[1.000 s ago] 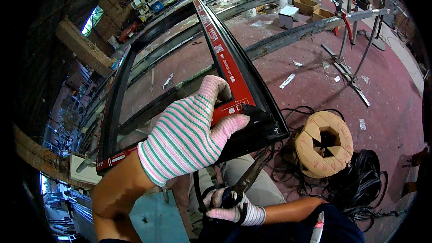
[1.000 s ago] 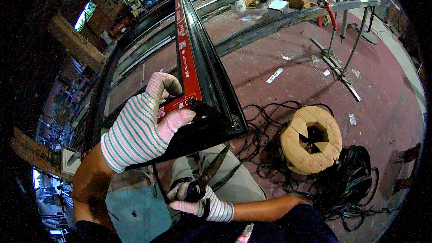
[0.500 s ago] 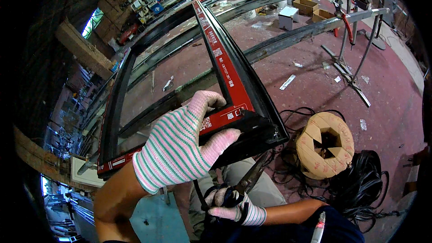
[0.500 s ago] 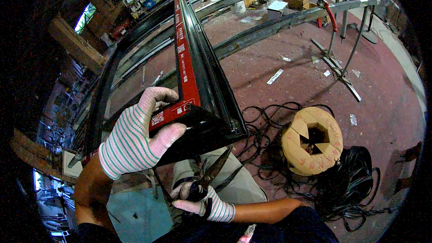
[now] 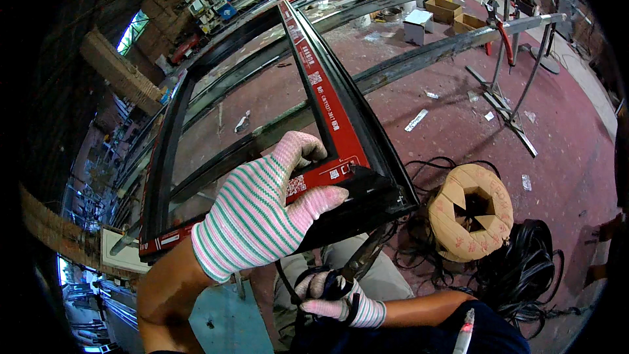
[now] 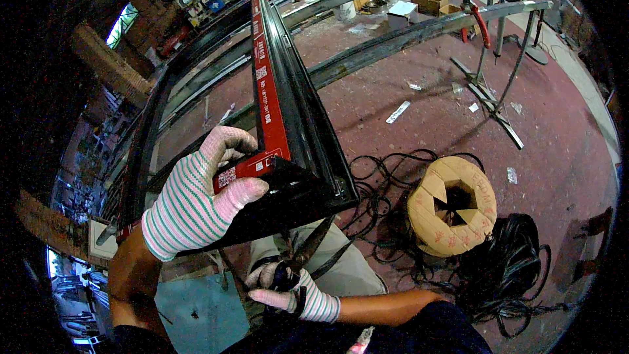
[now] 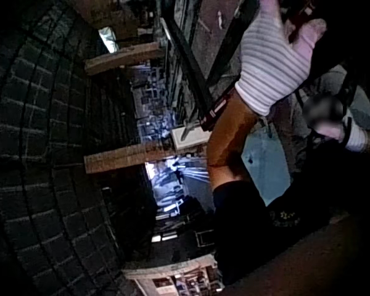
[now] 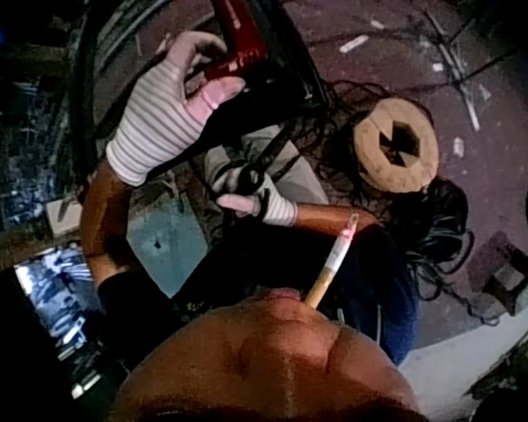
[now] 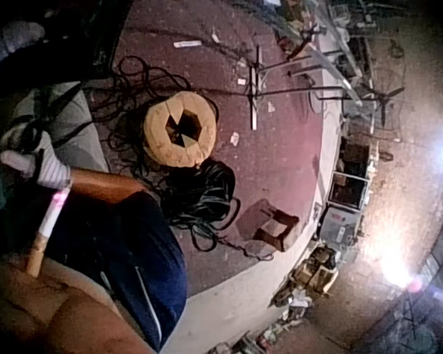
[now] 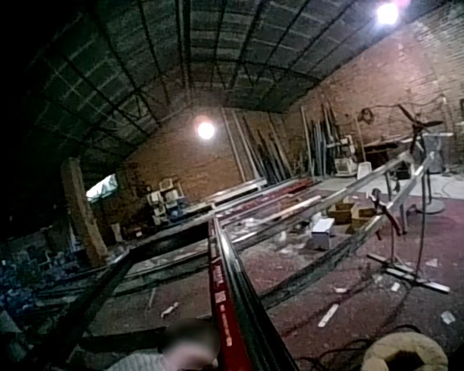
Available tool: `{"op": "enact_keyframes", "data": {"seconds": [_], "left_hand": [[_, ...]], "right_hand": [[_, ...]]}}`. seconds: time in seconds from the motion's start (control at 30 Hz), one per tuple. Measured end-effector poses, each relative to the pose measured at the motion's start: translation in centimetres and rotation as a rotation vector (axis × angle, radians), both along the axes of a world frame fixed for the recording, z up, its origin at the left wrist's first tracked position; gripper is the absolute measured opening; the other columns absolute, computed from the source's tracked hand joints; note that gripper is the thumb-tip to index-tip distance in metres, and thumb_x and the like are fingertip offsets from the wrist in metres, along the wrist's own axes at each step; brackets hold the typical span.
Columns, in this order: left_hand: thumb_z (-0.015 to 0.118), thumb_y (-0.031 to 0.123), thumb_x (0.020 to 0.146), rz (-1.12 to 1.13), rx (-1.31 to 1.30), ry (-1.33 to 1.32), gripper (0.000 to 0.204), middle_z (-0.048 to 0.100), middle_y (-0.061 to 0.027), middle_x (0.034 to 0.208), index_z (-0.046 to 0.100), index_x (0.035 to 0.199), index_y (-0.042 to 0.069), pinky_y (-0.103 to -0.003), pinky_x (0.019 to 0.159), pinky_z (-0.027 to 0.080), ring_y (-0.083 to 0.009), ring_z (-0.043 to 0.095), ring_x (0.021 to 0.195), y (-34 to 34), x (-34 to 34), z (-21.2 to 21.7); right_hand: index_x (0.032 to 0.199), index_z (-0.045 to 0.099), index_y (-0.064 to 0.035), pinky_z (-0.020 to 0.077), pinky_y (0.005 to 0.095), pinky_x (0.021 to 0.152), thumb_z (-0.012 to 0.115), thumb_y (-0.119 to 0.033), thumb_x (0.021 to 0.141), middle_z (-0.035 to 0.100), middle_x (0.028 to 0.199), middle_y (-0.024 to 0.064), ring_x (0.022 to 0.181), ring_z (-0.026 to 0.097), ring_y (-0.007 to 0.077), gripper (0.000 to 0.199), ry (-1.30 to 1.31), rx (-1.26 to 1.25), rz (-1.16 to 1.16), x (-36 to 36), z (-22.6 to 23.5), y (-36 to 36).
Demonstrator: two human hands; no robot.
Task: The person uses shears to trim a black rubber seal along the edges of a window frame. They repeatedly cut small sections, reposition the frame, and press the seal into place to ensure a snug fit.
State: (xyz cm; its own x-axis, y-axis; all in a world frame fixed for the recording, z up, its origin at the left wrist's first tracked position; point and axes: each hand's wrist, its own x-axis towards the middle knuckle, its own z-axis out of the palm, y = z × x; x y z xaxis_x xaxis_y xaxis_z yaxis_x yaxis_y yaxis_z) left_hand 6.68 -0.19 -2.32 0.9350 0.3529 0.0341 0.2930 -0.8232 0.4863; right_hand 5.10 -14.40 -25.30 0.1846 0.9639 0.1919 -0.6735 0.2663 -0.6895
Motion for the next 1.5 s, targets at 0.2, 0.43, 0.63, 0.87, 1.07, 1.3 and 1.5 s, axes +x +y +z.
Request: {"op": "enact_keyframes", "data": {"seconds": [0.2, 0.43, 0.63, 0.87, 1.07, 1.3, 1.5], "left_hand": [[0.073, 0.037, 0.089, -0.017, 0.017, -0.072, 0.052, 0.066, -0.0143, 0.100, 0.049, 0.118, 0.002, -0.034, 0.087, 0.051, -0.0205, 0.066, 0.093, 0.3, -0.4, -0.6], [0.073, 0.039, 0.087, -0.043, 0.065, -0.081, 0.056, 0.068, -0.0186, 0.100, 0.050, 0.120, 0.000, -0.035, 0.084, 0.053, -0.0260, 0.069, 0.092, 0.3, -0.8, -0.4], [0.080, 0.026, 0.075, -0.181, 0.345, -0.252, 0.059, 0.060, -0.0186, 0.113, 0.053, 0.122, 0.002, -0.042, 0.094, 0.048, -0.0336, 0.061, 0.106, 0.0, -1.3, -0.8], [0.073, 0.001, 0.066, -0.205, 0.688, -0.436, 0.049, 0.059, -0.0133, 0.111, 0.066, 0.113, 0.010, -0.047, 0.087, 0.048, -0.0339, 0.058, 0.099, -2.7, -3.8, -3.4], [0.070, -0.005, 0.061, -0.198, 0.590, -0.398, 0.061, 0.061, -0.0125, 0.106, 0.067, 0.119, 0.011, -0.042, 0.074, 0.051, -0.0311, 0.060, 0.087, -4.5, -5.0, -4.0], [0.060, -0.003, 0.079, -0.110, 0.083, -0.358, 0.050, 0.060, -0.0147, 0.102, 0.056, 0.129, 0.000, -0.036, 0.080, 0.051, -0.0265, 0.061, 0.090, -5.8, -7.7, -5.5], [0.051, 0.005, 0.093, 0.066, -0.685, -0.368, 0.017, 0.057, -0.0069, 0.094, 0.056, 0.108, 0.001, -0.028, 0.076, 0.052, -0.0107, 0.057, 0.079, -4.2, -11.0, -4.6]], "right_hand": [[0.079, 0.057, -0.0053, 0.0490, 0.0339, 0.084, 0.078, -0.013, 0.086, 0.068, 0.102, 0.0110, 0.098, 0.061, 0.0198, 0.024, 0.068, -0.064, 0.041, -0.1, 0.5, 0.5], [0.084, 0.057, -0.0081, 0.0503, 0.0252, 0.064, 0.077, -0.016, 0.087, 0.063, 0.098, 0.0054, 0.078, 0.059, 0.0120, 0.022, -0.030, -0.047, 0.033, 0.0, 0.2, 1.0], [0.084, 0.058, -0.0073, 0.0465, 0.0285, 0.073, 0.075, -0.016, 0.088, 0.060, 0.083, -0.0001, 0.080, 0.055, 0.0116, 0.019, -0.068, -0.010, 0.023, -0.5, -2.9, 0.9], [0.079, 0.058, -0.0065, 0.0489, 0.0327, 0.080, 0.073, -0.015, 0.089, 0.063, 0.086, 0.0025, 0.086, 0.058, 0.0156, 0.020, -0.045, 0.091, 0.007, -0.4, -4.1, -1.2], [0.078, 0.058, -0.0062, 0.0484, 0.0335, 0.083, 0.072, -0.012, 0.088, 0.062, 0.084, 0.0032, 0.089, 0.058, 0.0170, 0.018, -0.182, 0.010, 0.022, 0.4, -2.6, -2.8], [0.091, 0.064, -0.0040, 0.0504, 0.0316, 0.086, 0.072, -0.014, 0.089, 0.068, 0.100, 0.0068, 0.095, 0.062, 0.0164, 0.013, -0.303, -0.018, 0.044, 1.4, -4.4, -3.8], [0.106, 0.061, -0.0058, 0.0523, 0.0331, 0.077, 0.071, -0.025, 0.089, 0.065, 0.095, 0.0041, 0.087, 0.061, 0.0161, 0.027, -0.295, -0.329, -0.449, 9.4, -5.6, -7.9]]}}
